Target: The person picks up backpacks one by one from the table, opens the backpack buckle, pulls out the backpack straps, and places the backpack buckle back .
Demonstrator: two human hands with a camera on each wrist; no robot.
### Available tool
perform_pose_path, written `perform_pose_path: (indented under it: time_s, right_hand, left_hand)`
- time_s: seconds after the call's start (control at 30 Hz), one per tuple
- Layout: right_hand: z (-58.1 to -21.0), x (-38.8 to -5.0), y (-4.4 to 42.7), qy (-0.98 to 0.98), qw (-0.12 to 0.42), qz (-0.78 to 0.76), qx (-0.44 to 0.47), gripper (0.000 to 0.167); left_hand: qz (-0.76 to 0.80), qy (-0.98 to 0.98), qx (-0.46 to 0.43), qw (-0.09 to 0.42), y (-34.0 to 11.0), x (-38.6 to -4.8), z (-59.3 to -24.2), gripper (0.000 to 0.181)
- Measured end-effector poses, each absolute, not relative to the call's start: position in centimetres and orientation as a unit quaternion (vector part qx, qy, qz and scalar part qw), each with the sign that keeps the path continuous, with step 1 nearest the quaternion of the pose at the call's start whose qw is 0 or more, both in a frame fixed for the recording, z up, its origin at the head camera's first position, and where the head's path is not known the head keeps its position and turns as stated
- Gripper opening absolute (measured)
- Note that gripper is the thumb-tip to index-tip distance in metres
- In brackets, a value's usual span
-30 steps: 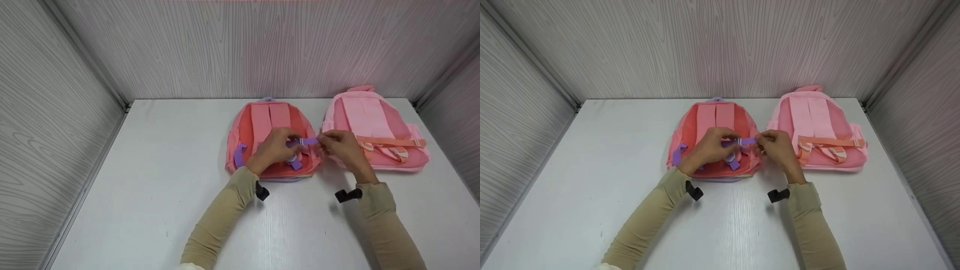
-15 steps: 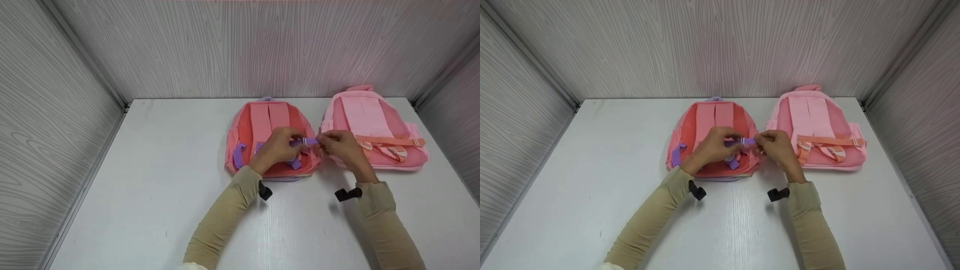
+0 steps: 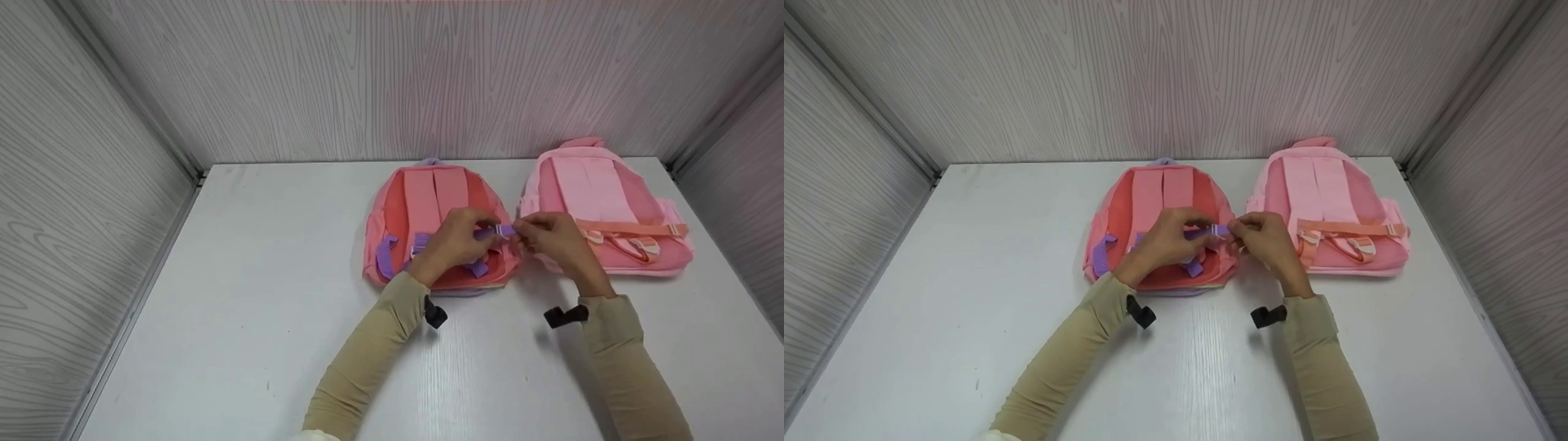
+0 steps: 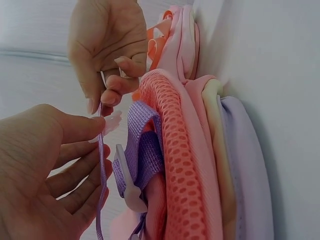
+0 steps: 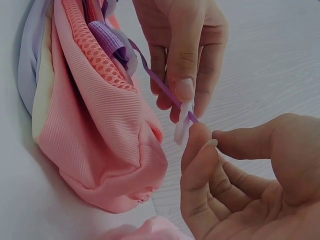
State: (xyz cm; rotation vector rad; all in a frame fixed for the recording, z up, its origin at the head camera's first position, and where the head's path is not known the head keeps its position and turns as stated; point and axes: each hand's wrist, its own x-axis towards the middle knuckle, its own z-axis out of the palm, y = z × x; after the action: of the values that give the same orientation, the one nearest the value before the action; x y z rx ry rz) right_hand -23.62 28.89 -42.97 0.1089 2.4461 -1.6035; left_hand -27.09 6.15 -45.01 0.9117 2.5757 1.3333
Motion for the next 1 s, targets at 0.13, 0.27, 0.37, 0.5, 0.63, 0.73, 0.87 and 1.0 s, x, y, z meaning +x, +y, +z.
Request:
perform_pose_path:
  time_s: [0.13,0.27,0.37,0.5,0.63,0.73,0.87,1.0]
  right_hand:
    - [-42.8,-23.6,28.7,0.835,0.112,-0.537,0.039,0.043]
    - [-42.8,-23.6,28.7,0.840,0.110,-0.530,0.039,0.041]
    - [-43.0,-23.7,28.8,0.843,0.101,-0.527,0.031,0.039]
    - [-43.2,-23.7,28.9,0.840,0.095,-0.534,0.018,0.037]
    - [-43.3,-23.7,28.9,0.837,0.098,-0.538,0.019,0.034]
    - [-43.4,-23.7,28.8,0.839,0.103,-0.534,0.026,0.033]
    - [-43.4,-23.7,28.7,0.842,0.115,-0.525,0.040,0.032]
    - [-43.2,-23.7,28.6,0.844,0.125,-0.520,0.044,0.032]
  left_hand:
    - [0.441,0.844,0.301,0.047,6.3,-27.1,-45.1,0.036]
    - [0.440,0.845,0.302,0.045,6.5,-27.1,-45.2,0.035]
    - [0.437,0.845,0.306,0.042,6.7,-27.2,-45.3,0.034]
    - [0.435,0.844,0.312,0.040,6.9,-27.2,-45.6,0.033]
    - [0.437,0.841,0.317,0.034,7.1,-27.1,-45.8,0.032]
    - [0.438,0.839,0.321,0.029,7.2,-27.0,-46.0,0.032]
    - [0.431,0.844,0.316,0.030,7.3,-27.0,-46.1,0.032]
    - [0.422,0.852,0.307,0.036,7.4,-27.0,-46.2,0.031]
